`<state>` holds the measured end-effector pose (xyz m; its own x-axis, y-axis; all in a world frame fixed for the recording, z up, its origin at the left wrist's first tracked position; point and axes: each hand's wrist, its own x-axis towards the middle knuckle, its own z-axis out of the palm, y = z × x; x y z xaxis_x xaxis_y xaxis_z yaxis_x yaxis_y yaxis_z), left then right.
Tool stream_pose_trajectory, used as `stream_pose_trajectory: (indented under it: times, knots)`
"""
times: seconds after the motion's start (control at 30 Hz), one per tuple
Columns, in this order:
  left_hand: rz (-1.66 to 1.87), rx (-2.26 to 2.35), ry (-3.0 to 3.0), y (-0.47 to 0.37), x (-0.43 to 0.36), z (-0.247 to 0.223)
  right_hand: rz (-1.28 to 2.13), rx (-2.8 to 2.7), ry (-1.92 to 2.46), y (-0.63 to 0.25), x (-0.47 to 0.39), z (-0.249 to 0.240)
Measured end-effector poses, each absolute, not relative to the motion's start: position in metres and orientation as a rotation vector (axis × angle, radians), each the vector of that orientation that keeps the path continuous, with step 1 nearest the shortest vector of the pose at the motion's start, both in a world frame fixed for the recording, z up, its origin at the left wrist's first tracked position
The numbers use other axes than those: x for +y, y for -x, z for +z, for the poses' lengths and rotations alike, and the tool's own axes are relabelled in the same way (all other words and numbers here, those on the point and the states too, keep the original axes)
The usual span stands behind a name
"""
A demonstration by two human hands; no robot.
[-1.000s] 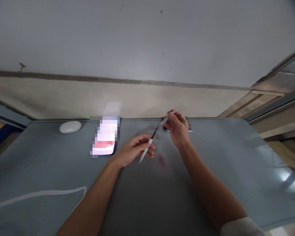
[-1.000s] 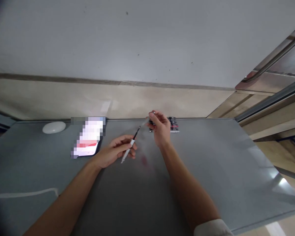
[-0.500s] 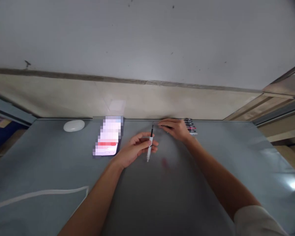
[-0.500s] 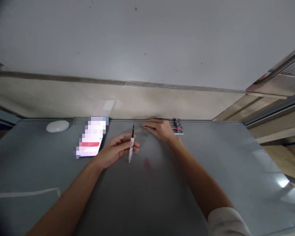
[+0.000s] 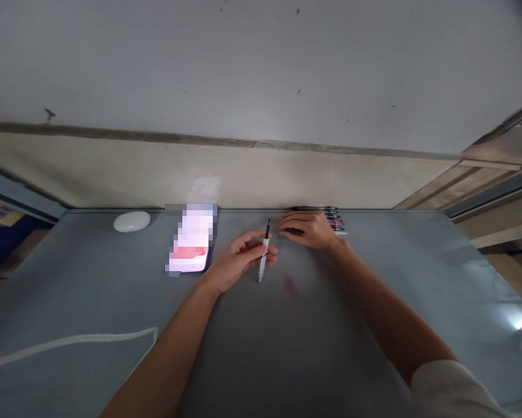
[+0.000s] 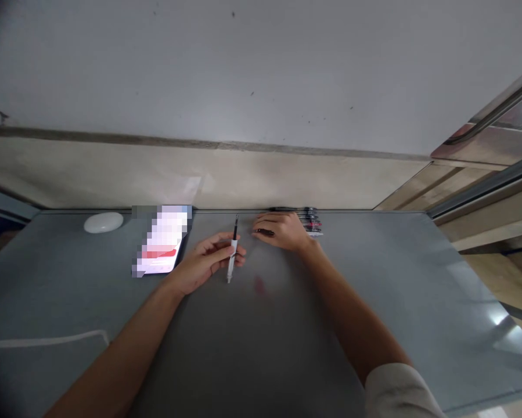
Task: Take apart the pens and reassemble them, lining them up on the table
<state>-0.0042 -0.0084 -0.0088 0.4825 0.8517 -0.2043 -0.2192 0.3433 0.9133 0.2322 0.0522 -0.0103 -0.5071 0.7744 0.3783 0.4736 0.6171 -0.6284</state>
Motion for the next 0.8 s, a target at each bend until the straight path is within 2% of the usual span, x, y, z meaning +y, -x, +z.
stream_pose_trajectory:
  times: [0.2, 0.37, 0.5, 0.8]
  knots:
    - [0.842, 0.778, -0.991, 0.001, -0.008, -0.012, 0.661, -1.828, 0.939, -0.214, 0.021, 0.003]
    - [0.852, 0.864, -1.159, -0.004, -0.009, -0.005, 1.034, -1.344, 0.977, -0.194, 0.000, 0.003]
    - [0.874, 0.955, -1.336, -0.009, -0.013, -0.003, 1.190, -0.936, 0.941, -0.182, -0.004, -0.005]
    - [0.881, 1.041, -1.428, -0.017, -0.017, -0.013, 1.196, -0.894, 0.953, -0.182, -0.005, -0.012]
